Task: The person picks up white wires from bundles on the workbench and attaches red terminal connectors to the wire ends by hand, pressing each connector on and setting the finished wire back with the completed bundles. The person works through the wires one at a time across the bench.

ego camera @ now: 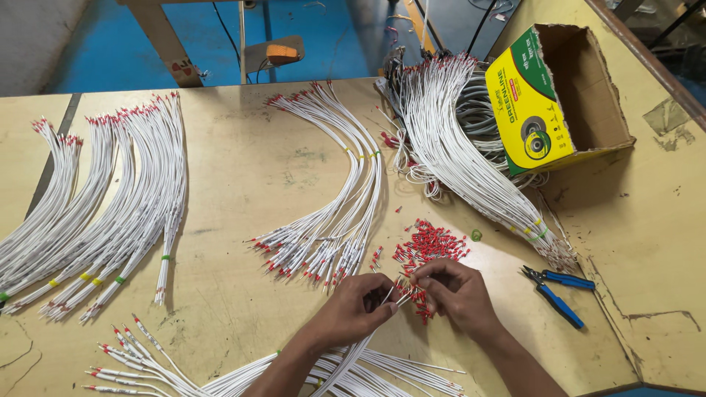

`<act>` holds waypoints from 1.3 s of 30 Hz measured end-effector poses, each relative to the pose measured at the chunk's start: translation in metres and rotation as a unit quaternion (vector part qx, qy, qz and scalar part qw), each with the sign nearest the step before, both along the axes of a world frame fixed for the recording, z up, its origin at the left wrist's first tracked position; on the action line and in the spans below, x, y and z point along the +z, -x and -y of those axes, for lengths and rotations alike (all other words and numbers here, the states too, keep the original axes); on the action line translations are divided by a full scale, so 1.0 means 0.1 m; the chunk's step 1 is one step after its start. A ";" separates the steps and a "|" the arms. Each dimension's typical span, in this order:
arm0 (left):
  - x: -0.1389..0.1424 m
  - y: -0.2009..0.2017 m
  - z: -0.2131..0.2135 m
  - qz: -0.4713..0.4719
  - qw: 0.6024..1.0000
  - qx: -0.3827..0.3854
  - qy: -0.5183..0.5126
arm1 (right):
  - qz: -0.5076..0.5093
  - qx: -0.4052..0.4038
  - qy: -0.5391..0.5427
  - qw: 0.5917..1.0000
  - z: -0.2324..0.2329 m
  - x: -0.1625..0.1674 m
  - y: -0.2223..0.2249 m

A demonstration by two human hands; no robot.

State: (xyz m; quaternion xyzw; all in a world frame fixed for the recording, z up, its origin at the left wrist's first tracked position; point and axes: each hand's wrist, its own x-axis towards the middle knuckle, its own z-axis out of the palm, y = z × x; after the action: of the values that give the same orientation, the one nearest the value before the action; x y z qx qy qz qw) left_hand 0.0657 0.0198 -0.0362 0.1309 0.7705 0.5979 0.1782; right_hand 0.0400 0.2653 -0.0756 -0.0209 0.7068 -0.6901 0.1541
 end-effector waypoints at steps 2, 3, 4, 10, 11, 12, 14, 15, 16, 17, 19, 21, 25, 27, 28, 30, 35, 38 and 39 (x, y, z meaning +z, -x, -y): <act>0.00 -0.01 0.01 0.002 1.000 0.000 -0.002 | 0.024 -0.018 0.025 0.999 0.01 -0.01 0.02; -0.01 -0.01 0.01 0.001 1.000 0.002 -0.001 | 0.021 -0.016 0.029 0.999 0.00 -0.02 0.02; -0.01 -0.01 0.02 0.001 1.000 0.004 0.000 | 0.019 -0.014 0.034 0.999 0.00 -0.03 0.03; -0.03 0.00 0.00 0.014 1.000 0.000 0.001 | 0.007 0.005 0.053 0.999 -0.04 -0.08 0.04; -0.03 0.00 0.00 0.012 1.000 -0.002 -0.003 | -0.001 0.009 0.049 0.999 -0.04 -0.08 0.05; -0.03 0.01 0.00 0.009 1.000 -0.004 -0.007 | -0.001 0.002 0.059 0.998 -0.04 -0.08 0.05; -0.03 0.02 0.00 0.007 1.000 -0.004 -0.008 | -0.003 -0.013 0.079 0.997 -0.05 -0.05 0.07; -0.02 0.02 -0.01 0.007 1.000 -0.004 -0.004 | -0.020 -0.006 0.072 0.997 -0.06 -0.03 0.09; -0.02 0.02 -0.01 0.006 1.000 -0.004 -0.001 | -0.037 0.000 0.065 0.997 -0.07 -0.01 0.09; -0.02 0.03 -0.01 0.010 1.000 -0.003 0.007 | -0.054 0.006 0.058 0.997 -0.09 0.01 0.11; -0.02 0.03 -0.02 0.017 1.000 -0.001 0.023 | -0.052 -0.005 0.067 0.996 -0.10 0.03 0.12; -0.02 0.04 -0.03 0.009 1.000 -0.001 0.018 | -0.033 -0.021 0.079 0.996 -0.13 0.03 0.13; -0.04 0.03 -0.06 0.014 1.000 0.002 0.007 | 0.008 -0.055 0.080 0.995 -0.15 -0.01 0.12; -0.04 0.02 -0.07 0.022 1.000 0.004 0.009 | 0.013 -0.064 0.071 0.995 -0.15 -0.03 0.11; -0.04 0.02 -0.07 0.025 1.000 0.005 0.011 | 0.013 -0.066 0.069 0.995 -0.15 -0.04 0.11; -0.04 0.01 -0.08 0.024 1.000 0.005 0.016 | 0.010 -0.060 0.083 0.995 -0.16 -0.04 0.11; -0.03 -0.01 -0.12 0.031 0.999 0.003 0.018 | 0.000 -0.044 0.109 0.993 -0.19 0.04 0.11; -0.03 -0.01 -0.14 0.024 1.000 0.002 0.006 | -0.018 -0.019 0.108 0.994 -0.23 0.08 0.09; -0.04 -0.01 -0.14 0.026 1.000 0.002 0.004 | -0.023 -0.017 0.113 0.993 -0.24 0.08 0.09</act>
State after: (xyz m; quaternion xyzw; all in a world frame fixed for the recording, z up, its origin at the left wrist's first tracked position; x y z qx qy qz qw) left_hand 0.0669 0.0342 -0.0399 0.1135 0.7683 0.5982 0.1974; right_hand 0.0308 0.2890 -0.0677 -0.0420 0.6279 -0.7673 0.1233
